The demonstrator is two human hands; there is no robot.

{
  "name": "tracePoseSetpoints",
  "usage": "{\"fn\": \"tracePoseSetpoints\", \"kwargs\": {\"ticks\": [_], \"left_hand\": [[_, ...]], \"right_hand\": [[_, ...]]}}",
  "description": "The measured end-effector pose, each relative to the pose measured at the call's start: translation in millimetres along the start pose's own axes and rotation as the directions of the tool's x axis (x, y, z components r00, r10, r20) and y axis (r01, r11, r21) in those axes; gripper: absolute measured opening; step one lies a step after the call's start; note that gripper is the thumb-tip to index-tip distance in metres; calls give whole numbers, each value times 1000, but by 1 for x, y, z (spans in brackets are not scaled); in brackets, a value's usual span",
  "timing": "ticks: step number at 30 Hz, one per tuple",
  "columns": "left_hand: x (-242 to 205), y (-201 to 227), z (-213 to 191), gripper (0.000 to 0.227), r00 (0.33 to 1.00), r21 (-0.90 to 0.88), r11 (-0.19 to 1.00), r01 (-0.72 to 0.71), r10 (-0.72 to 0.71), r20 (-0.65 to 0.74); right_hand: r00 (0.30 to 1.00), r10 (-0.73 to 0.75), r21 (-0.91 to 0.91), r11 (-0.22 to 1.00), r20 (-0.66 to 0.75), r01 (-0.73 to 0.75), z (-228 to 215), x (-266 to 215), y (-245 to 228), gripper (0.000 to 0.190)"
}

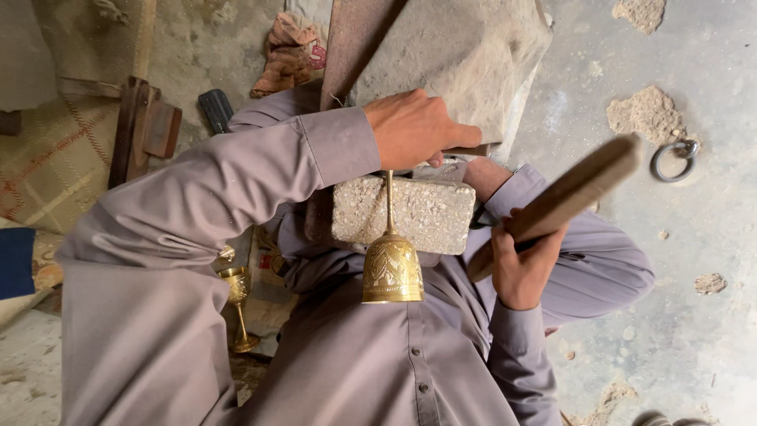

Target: The person sits on the floor and uses a wooden mallet to repeatedly strike a brass bell-shaped object that is held against a stone block. The person rotates the object to work on different areas of the stem and body.

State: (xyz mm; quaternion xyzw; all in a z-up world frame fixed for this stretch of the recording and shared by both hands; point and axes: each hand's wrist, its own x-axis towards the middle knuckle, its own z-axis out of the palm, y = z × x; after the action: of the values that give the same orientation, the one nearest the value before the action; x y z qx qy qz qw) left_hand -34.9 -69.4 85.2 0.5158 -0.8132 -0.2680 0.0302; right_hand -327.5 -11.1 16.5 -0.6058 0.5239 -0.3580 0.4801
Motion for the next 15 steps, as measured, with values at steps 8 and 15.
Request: {"fn": "tracePoseSetpoints", "kwargs": {"ticks": [8,15], "left_hand": [[-22,-10,24,29,957,-106,994,40,-69,-283],[-48,-11,50,37,797,-234,970,67,-193,-572]], "right_hand": [[931,-358,-565,755,70,333,1,47,-40,51],[856,-407,-786,390,320,479,-19,78,-101,45]]}}
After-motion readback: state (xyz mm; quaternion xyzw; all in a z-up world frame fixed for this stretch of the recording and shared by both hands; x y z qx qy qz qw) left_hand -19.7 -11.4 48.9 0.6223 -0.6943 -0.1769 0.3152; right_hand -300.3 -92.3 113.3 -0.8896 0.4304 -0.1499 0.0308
